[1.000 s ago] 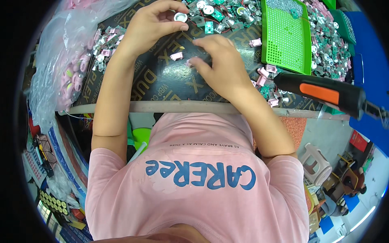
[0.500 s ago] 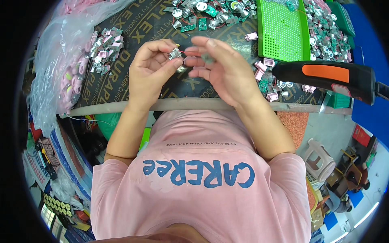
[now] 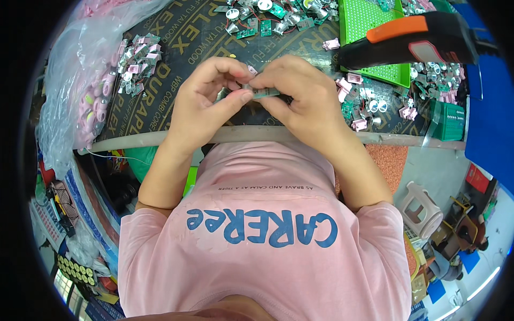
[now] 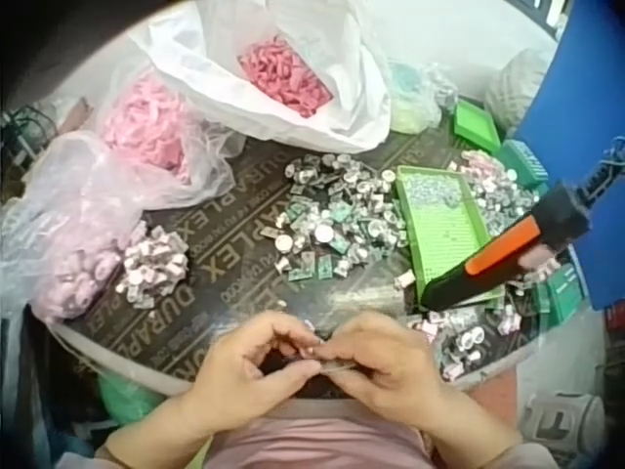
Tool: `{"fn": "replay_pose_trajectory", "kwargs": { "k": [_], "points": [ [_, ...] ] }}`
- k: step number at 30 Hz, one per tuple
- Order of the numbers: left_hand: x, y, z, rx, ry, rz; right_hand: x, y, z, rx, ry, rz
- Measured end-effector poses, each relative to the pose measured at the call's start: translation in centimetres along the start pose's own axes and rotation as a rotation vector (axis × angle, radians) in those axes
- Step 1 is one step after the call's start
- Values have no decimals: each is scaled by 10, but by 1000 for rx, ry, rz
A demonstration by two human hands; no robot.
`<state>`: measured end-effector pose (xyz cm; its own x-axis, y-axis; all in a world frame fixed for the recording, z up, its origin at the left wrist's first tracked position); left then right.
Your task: Assembling small decorative toy components using a hot glue gun.
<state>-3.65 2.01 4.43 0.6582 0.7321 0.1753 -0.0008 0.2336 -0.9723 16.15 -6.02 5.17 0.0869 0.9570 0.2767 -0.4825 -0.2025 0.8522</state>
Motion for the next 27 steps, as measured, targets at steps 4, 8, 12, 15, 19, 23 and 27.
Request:
{"fn": "replay_pose_trajectory", "kwargs": {
  "k": [4,8,12,15,19,23,27],
  "points": [
    [2,0,1,-268,135,228,-7,-7,-2,230,21,-183],
    [0,-5,-3,-387,125,266,-11,-8,-10,513,-26,-256],
    [0,-4,-9,-579,42,319,-13,-9,-15,641,5,-352],
    [-4,2,-16,-666,-40,359,-19,-4,-22,715,52,-363],
    [-10,10,-17,-666,-48,397,-24,-4,-23,605,-28,-311],
    [-6,4,4,229,-5,81,-32,-15,-3,482,14,-544],
    [9,12,12,765,104,-367,-35,-24,5,50,24,-605]
  ]
}}
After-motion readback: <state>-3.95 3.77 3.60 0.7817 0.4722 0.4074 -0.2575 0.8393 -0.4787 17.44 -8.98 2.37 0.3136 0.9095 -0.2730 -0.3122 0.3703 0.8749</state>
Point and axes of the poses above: each hand's wrist, its own x-axis towards the middle knuckle, its own z-axis out of the back of the hand, y = z × x, the point moved 1 cm from there along x, towards the middle knuckle, and after that the axes turned 6 degrees about -z, right-handed, at the moved point
